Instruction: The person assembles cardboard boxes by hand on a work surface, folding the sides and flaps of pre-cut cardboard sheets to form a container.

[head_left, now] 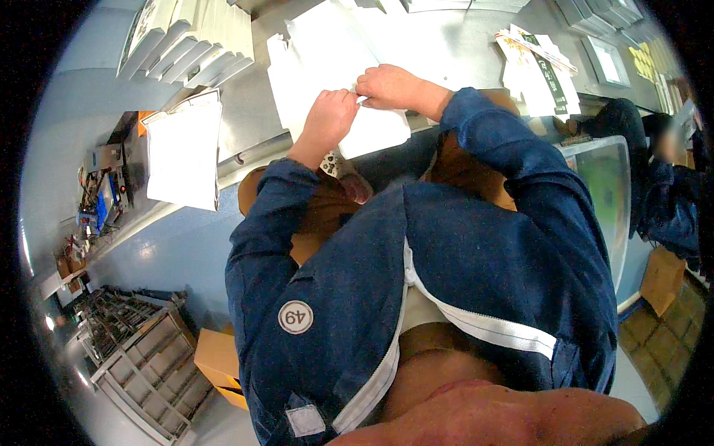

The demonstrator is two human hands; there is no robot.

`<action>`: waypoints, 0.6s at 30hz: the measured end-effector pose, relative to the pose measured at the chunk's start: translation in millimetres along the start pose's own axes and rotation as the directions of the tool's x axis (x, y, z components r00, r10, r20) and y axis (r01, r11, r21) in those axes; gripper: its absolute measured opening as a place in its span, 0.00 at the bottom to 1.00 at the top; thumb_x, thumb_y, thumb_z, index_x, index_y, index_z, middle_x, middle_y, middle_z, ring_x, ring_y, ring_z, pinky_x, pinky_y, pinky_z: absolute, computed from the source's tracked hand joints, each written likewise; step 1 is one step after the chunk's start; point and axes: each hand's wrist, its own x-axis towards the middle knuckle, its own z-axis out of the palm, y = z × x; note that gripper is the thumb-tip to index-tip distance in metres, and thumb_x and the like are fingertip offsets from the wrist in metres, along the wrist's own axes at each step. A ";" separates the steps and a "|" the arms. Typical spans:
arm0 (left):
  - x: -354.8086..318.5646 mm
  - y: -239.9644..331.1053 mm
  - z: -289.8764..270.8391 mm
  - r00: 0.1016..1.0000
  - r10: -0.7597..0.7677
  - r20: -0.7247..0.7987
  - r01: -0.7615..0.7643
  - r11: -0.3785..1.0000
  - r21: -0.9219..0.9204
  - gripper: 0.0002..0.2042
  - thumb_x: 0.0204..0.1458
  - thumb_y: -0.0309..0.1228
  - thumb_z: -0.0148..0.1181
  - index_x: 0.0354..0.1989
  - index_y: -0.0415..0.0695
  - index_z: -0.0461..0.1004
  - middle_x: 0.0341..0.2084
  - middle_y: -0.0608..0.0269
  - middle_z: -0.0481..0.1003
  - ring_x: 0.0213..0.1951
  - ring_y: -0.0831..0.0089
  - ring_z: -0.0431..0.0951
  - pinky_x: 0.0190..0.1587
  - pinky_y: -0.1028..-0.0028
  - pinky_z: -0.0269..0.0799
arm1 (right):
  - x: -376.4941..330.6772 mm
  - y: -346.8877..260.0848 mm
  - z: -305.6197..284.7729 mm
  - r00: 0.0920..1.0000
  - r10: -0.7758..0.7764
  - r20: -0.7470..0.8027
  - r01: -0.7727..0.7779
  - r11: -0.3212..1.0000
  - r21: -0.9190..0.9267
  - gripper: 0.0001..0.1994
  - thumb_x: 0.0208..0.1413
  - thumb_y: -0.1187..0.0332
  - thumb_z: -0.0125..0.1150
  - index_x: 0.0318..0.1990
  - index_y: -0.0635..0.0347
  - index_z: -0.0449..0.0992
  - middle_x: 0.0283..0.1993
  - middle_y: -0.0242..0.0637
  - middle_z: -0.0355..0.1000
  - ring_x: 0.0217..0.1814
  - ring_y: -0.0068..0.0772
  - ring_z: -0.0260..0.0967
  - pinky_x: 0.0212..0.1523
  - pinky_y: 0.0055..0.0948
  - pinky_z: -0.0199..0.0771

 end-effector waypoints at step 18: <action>6.9 7.6 -2.4 0.993 -0.109 0.039 0.107 0.993 0.053 0.10 0.59 0.36 0.60 0.40 0.43 0.77 0.30 0.57 0.78 0.40 0.58 0.78 0.56 0.55 0.63 | -25.5 6.1 -1.9 0.979 -0.039 -0.201 -0.014 0.966 -0.257 0.04 0.52 0.63 0.63 0.30 0.48 0.81 0.33 0.28 0.76 0.42 0.33 0.75 0.52 0.38 0.64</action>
